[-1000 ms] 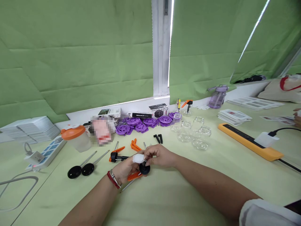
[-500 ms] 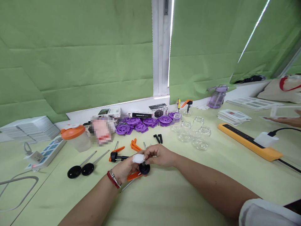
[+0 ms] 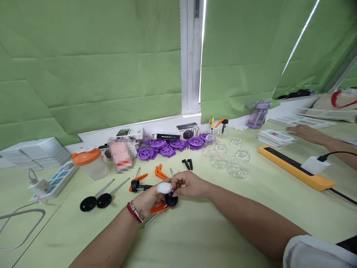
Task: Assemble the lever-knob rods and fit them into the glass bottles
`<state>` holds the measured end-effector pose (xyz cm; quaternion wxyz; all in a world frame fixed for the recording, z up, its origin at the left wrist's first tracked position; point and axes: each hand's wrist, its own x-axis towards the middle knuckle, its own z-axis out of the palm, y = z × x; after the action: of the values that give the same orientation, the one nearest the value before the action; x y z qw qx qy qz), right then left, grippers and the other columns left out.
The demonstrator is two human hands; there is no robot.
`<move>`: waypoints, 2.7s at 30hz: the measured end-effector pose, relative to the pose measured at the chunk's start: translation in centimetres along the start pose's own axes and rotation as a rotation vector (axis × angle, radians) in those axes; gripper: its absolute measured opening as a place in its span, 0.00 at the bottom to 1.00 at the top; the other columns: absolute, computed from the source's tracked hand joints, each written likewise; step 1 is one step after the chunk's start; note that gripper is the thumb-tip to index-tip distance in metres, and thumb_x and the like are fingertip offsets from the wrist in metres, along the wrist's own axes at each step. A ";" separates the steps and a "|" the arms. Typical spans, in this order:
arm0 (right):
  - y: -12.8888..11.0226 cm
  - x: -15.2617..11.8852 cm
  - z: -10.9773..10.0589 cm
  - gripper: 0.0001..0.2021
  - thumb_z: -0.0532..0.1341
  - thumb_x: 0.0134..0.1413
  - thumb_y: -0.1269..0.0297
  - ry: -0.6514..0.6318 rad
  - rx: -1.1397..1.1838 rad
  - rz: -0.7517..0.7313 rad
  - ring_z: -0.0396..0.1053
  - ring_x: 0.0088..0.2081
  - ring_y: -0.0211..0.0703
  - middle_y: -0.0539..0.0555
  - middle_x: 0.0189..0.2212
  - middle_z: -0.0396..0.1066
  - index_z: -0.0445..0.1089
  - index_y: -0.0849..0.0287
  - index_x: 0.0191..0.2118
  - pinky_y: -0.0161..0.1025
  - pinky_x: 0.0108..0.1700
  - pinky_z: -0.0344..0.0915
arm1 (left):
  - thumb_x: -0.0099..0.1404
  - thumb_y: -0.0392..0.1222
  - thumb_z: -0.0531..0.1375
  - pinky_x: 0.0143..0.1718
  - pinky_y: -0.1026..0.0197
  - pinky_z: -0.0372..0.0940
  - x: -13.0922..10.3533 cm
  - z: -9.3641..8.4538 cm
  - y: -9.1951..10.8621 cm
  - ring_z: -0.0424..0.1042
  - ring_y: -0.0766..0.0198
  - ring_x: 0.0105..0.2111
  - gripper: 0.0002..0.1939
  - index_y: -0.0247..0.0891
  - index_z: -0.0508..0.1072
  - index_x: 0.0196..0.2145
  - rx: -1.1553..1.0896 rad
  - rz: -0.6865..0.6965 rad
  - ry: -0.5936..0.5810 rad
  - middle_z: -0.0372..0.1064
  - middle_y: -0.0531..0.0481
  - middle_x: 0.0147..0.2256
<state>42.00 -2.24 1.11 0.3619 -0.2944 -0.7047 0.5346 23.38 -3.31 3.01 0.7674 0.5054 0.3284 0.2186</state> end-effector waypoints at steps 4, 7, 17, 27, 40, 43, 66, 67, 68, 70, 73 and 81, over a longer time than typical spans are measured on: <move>-0.2 -0.1 0.1 0.13 0.69 0.39 0.66 -0.012 0.033 0.004 0.62 0.28 0.33 0.48 0.28 0.66 0.71 0.62 0.34 0.34 0.34 0.63 | 0.55 0.49 0.59 0.29 0.61 0.60 0.0 -0.1 -0.1 0.65 0.64 0.24 0.20 0.38 0.70 0.44 0.001 -0.017 0.021 0.66 0.51 0.26; -0.3 -0.1 0.0 0.15 0.67 0.42 0.67 -0.064 -0.003 -0.049 0.63 0.29 0.34 0.49 0.29 0.66 0.73 0.60 0.40 0.34 0.35 0.62 | 0.55 0.49 0.59 0.29 0.60 0.61 0.1 -0.2 -0.2 0.61 0.65 0.22 0.17 0.37 0.72 0.39 -0.018 -0.012 0.043 0.61 0.53 0.20; -0.4 0.0 0.1 0.07 0.67 0.39 0.68 -0.013 -0.032 -0.041 0.65 0.30 0.36 0.51 0.31 0.69 0.71 0.62 0.28 0.35 0.34 0.64 | 0.57 0.48 0.56 0.30 0.60 0.62 0.0 0.0 0.0 0.65 0.63 0.26 0.18 0.38 0.70 0.44 0.020 0.007 -0.002 0.65 0.50 0.26; -0.5 -0.1 0.2 0.11 0.66 0.41 0.68 -0.048 0.000 -0.047 0.63 0.30 0.34 0.49 0.29 0.67 0.73 0.61 0.36 0.35 0.35 0.62 | 0.55 0.49 0.58 0.29 0.60 0.62 0.1 -0.2 -0.1 0.66 0.63 0.26 0.22 0.36 0.70 0.45 -0.008 -0.010 0.019 0.68 0.48 0.27; -0.3 -0.1 0.3 0.12 0.68 0.40 0.66 -0.017 0.038 0.003 0.63 0.29 0.34 0.48 0.27 0.66 0.71 0.61 0.35 0.34 0.34 0.62 | 0.55 0.51 0.58 0.26 0.62 0.59 0.1 -0.4 -0.4 0.68 0.62 0.25 0.23 0.36 0.69 0.45 -0.006 -0.023 0.021 0.68 0.48 0.26; -0.5 -0.1 0.3 0.10 0.67 0.41 0.66 -0.023 -0.003 -0.027 0.63 0.30 0.34 0.50 0.30 0.67 0.72 0.62 0.33 0.34 0.34 0.62 | 0.55 0.51 0.58 0.26 0.61 0.59 0.1 -0.5 -0.4 0.68 0.61 0.25 0.22 0.36 0.69 0.45 -0.023 -0.026 0.016 0.66 0.49 0.24; -0.3 -0.2 0.5 0.11 0.67 0.41 0.68 -0.023 0.067 0.000 0.61 0.28 0.33 0.48 0.27 0.65 0.70 0.62 0.34 0.34 0.33 0.61 | 0.54 0.51 0.58 0.27 0.61 0.59 0.0 -0.1 0.0 0.65 0.63 0.23 0.20 0.35 0.71 0.40 -0.011 -0.001 0.019 0.65 0.50 0.23; -0.4 -0.2 0.4 0.12 0.67 0.42 0.68 -0.033 0.050 -0.019 0.61 0.29 0.33 0.48 0.28 0.65 0.71 0.61 0.36 0.34 0.34 0.61 | 0.54 0.51 0.58 0.27 0.60 0.59 0.1 -0.1 -0.1 0.64 0.63 0.23 0.20 0.35 0.71 0.39 -0.018 0.007 0.022 0.65 0.50 0.22; -0.5 -0.2 0.4 0.12 0.66 0.42 0.68 -0.039 0.030 -0.038 0.62 0.29 0.34 0.49 0.29 0.65 0.72 0.61 0.37 0.34 0.34 0.61 | 0.54 0.50 0.58 0.27 0.60 0.60 0.1 -0.2 -0.2 0.64 0.63 0.23 0.19 0.35 0.71 0.39 -0.023 0.011 0.020 0.64 0.50 0.22; -0.6 -0.1 0.3 0.10 0.66 0.43 0.68 -0.039 -0.001 -0.069 0.64 0.31 0.35 0.50 0.31 0.66 0.73 0.61 0.35 0.35 0.35 0.62 | 0.54 0.49 0.58 0.27 0.60 0.60 0.1 -0.2 -0.2 0.64 0.63 0.25 0.19 0.35 0.70 0.41 -0.029 0.011 0.003 0.65 0.50 0.23; -0.4 -0.1 0.3 0.07 0.66 0.42 0.67 -0.024 -0.003 -0.065 0.65 0.32 0.36 0.51 0.32 0.67 0.72 0.62 0.31 0.35 0.36 0.63 | 0.55 0.48 0.58 0.27 0.61 0.60 0.1 0.0 0.0 0.65 0.63 0.25 0.19 0.36 0.70 0.43 -0.025 0.006 -0.007 0.66 0.50 0.25; 0.0 -0.1 0.5 0.12 0.68 0.40 0.64 0.000 0.058 0.039 0.63 0.28 0.34 0.49 0.27 0.67 0.69 0.62 0.32 0.34 0.33 0.62 | 0.52 0.51 0.59 0.27 0.61 0.60 0.0 0.2 0.2 0.67 0.61 0.25 0.23 0.36 0.69 0.44 -0.018 -0.020 0.009 0.67 0.50 0.25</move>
<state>41.66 -2.62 0.99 0.3597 -0.2975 -0.6829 0.5620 23.47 -3.37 3.24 0.7725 0.4944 0.3349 0.2159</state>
